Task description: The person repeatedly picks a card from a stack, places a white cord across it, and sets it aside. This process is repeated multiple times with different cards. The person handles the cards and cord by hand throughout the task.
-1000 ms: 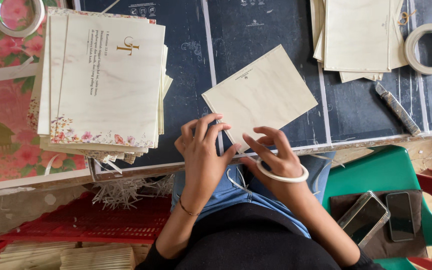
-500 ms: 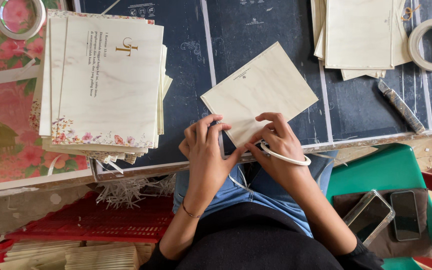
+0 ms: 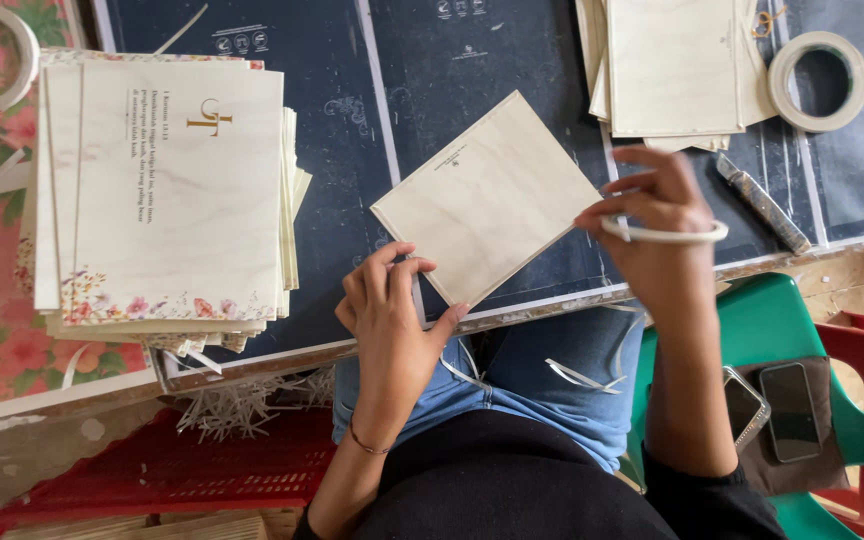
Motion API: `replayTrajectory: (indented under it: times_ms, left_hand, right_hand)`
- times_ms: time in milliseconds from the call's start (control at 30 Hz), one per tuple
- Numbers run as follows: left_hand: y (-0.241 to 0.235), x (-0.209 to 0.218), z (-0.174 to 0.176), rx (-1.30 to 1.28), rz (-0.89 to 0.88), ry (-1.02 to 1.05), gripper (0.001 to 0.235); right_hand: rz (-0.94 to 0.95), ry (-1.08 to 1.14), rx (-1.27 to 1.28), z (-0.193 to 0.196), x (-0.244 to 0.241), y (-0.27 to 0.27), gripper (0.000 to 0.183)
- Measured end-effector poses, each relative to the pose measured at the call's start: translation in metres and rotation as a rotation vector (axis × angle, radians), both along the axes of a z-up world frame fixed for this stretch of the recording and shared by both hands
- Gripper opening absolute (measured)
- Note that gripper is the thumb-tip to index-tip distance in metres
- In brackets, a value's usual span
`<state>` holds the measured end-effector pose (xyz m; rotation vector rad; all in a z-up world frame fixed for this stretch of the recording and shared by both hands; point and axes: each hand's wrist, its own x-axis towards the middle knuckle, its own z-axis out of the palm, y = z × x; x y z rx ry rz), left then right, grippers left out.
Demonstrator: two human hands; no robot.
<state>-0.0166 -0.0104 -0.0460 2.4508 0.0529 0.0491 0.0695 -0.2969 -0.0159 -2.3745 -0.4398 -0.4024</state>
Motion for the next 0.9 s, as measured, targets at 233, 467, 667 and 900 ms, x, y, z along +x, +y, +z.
replayTrajectory:
  times_ms: [233,467,667,900]
  left_hand:
    - [0.001,0.000,-0.001,-0.011,-0.005,0.007,0.067]
    - [0.000,0.001,0.000,-0.005,0.003,-0.029,0.066]
    - [0.009,0.021,0.002,0.029,0.088,-0.126,0.062]
    - [-0.006,0.029,-0.001,0.109,0.157,-0.192,0.062]
  right_hand:
    - [-0.097,-0.014,-0.063,-0.029,0.017,-0.024,0.018]
    - [-0.143,0.050,-0.080,-0.032,0.016,-0.019,0.014]
    - [-0.041,0.089,-0.219,-0.031,-0.003,-0.017,0.014]
    - [0.126,0.203,-0.263,-0.029,-0.059,0.035,0.010]
